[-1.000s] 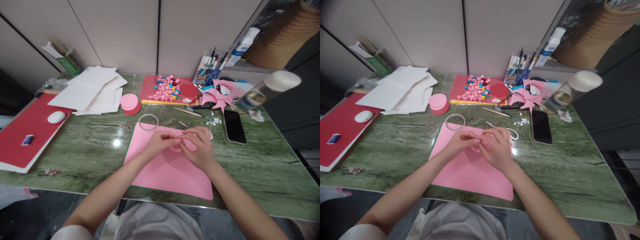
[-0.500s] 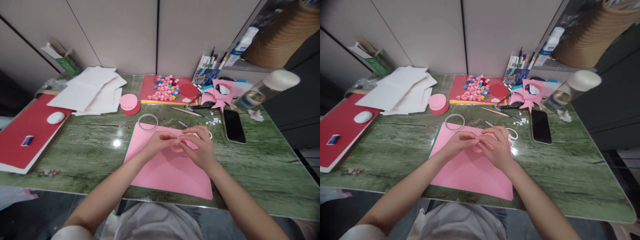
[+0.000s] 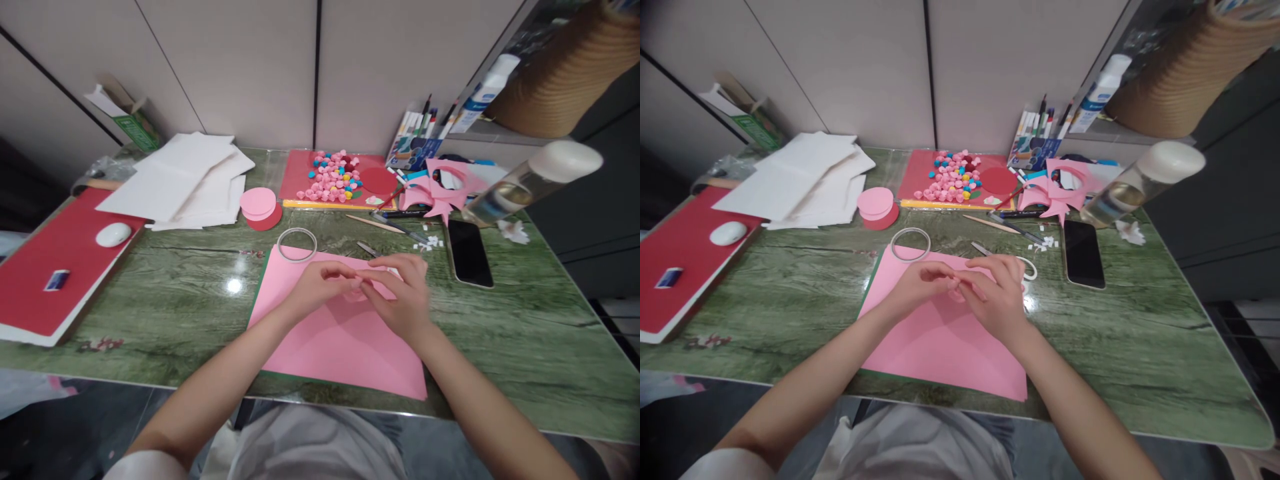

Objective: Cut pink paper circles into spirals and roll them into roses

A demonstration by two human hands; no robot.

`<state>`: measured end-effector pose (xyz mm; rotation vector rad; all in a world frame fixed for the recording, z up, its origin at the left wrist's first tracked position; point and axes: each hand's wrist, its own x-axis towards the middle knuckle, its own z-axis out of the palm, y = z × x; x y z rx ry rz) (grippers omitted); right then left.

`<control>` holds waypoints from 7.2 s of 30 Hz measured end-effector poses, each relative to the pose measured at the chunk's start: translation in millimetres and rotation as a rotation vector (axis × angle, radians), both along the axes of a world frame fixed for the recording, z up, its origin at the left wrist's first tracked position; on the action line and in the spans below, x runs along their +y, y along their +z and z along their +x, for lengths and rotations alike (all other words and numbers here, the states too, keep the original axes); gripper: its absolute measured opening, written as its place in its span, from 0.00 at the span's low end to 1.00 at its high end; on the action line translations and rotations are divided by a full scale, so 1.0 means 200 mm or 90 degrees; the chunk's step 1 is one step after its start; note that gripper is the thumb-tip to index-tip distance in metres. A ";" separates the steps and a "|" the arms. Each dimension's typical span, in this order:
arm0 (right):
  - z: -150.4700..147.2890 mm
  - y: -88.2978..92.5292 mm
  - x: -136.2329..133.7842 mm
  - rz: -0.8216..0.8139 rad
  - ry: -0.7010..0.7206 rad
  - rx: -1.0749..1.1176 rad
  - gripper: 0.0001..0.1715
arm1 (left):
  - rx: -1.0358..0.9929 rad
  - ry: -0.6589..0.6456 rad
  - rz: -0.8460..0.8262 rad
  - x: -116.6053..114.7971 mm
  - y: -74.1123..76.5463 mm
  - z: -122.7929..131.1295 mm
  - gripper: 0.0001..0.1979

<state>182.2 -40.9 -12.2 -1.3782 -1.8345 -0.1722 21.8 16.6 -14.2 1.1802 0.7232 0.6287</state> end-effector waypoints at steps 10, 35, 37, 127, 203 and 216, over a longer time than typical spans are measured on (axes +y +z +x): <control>0.01 0.03 0.01 -0.057 0.064 0.093 0.08 | -0.056 -0.057 -0.090 0.01 0.02 -0.01 0.09; -0.01 0.02 0.00 -0.052 0.048 0.082 0.07 | -0.072 -0.071 -0.073 0.01 0.01 -0.01 0.08; -0.01 0.03 0.00 -0.066 0.066 0.100 0.06 | -0.083 -0.082 -0.082 0.01 0.01 -0.02 0.07; -0.03 0.01 0.00 -0.001 0.042 0.068 0.10 | -0.049 -0.056 -0.022 0.01 -0.01 0.00 0.11; -0.03 0.00 -0.01 -0.014 0.046 0.081 0.16 | -0.107 -0.075 -0.077 0.00 0.00 0.00 0.11; -0.02 0.00 -0.01 -0.016 0.059 0.064 0.15 | -0.114 -0.096 -0.063 0.00 0.00 0.00 0.10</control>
